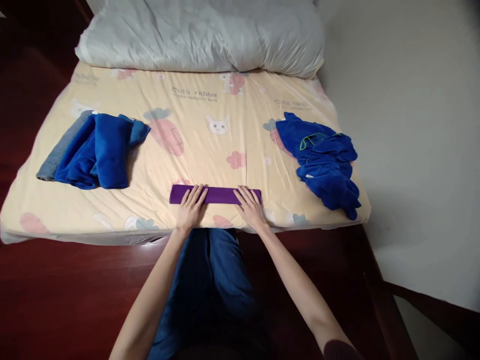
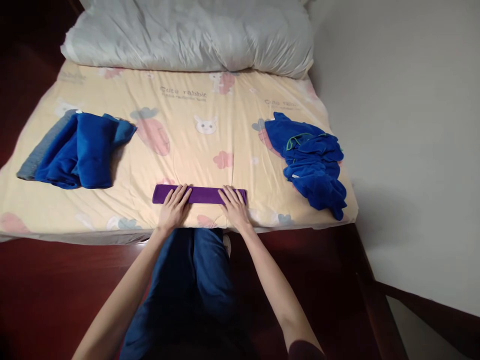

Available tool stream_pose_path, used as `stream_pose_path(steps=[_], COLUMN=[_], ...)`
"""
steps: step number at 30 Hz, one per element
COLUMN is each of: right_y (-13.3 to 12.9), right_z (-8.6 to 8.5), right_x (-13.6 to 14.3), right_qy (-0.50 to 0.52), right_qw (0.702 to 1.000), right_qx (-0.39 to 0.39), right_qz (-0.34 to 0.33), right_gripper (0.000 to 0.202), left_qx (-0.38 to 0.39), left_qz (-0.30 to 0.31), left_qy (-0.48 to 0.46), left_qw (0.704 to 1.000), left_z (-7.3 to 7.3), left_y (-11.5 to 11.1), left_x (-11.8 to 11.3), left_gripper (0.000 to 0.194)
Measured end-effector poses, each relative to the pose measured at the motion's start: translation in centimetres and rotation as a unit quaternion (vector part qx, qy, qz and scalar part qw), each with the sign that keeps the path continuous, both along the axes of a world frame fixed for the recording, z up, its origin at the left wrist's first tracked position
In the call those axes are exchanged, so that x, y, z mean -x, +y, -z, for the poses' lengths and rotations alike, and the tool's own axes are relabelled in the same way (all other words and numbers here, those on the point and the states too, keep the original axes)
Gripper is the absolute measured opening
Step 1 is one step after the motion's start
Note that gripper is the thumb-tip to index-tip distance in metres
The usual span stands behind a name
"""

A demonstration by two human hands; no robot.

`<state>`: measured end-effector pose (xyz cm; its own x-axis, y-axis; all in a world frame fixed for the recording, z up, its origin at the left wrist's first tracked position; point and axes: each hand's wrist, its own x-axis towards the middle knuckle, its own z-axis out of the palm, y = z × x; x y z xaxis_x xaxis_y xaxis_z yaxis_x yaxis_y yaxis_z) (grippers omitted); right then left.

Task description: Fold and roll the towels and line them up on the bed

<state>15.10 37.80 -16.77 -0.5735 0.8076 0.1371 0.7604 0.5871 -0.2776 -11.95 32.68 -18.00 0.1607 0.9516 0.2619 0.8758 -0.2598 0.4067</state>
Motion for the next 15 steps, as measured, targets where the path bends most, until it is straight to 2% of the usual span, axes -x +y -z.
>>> stream_pose_path(steps=[2, 4, 8, 12, 15], right_y=[0.4, 0.8, 1.5, 1.6, 1.1], right_z=[0.8, 1.2, 1.5, 1.9, 1.5], right_x=[-1.7, -3.1, -4.5, -4.8, -4.9], right_qy=[-0.003, -0.004, 0.002, 0.022, 0.031], right_qw=[1.0, 1.0, 0.999, 0.998, 0.999], right_qx=[-0.013, -0.025, -0.042, -0.053, -0.027], right_qz=[0.02, 0.007, -0.011, 0.001, 0.002], right_gripper=[0.06, 0.06, 0.063, 0.065, 0.069], left_qx=[0.006, 0.012, 0.018, -0.001, -0.001], left_qz=[0.02, 0.053, 0.125, 0.156, 0.124], left_qy=[0.011, 0.02, 0.028, 0.028, 0.014], left_qw=[1.0, 0.998, 0.992, 0.987, 0.992], left_z=[0.4, 0.3, -0.9, -1.9, -2.3], left_y=[0.5, 0.7, 1.7, 2.7, 0.9], left_x=[2.8, 5.3, 8.8, 10.6, 9.8], left_gripper=[0.058, 0.057, 0.053, 0.052, 0.052])
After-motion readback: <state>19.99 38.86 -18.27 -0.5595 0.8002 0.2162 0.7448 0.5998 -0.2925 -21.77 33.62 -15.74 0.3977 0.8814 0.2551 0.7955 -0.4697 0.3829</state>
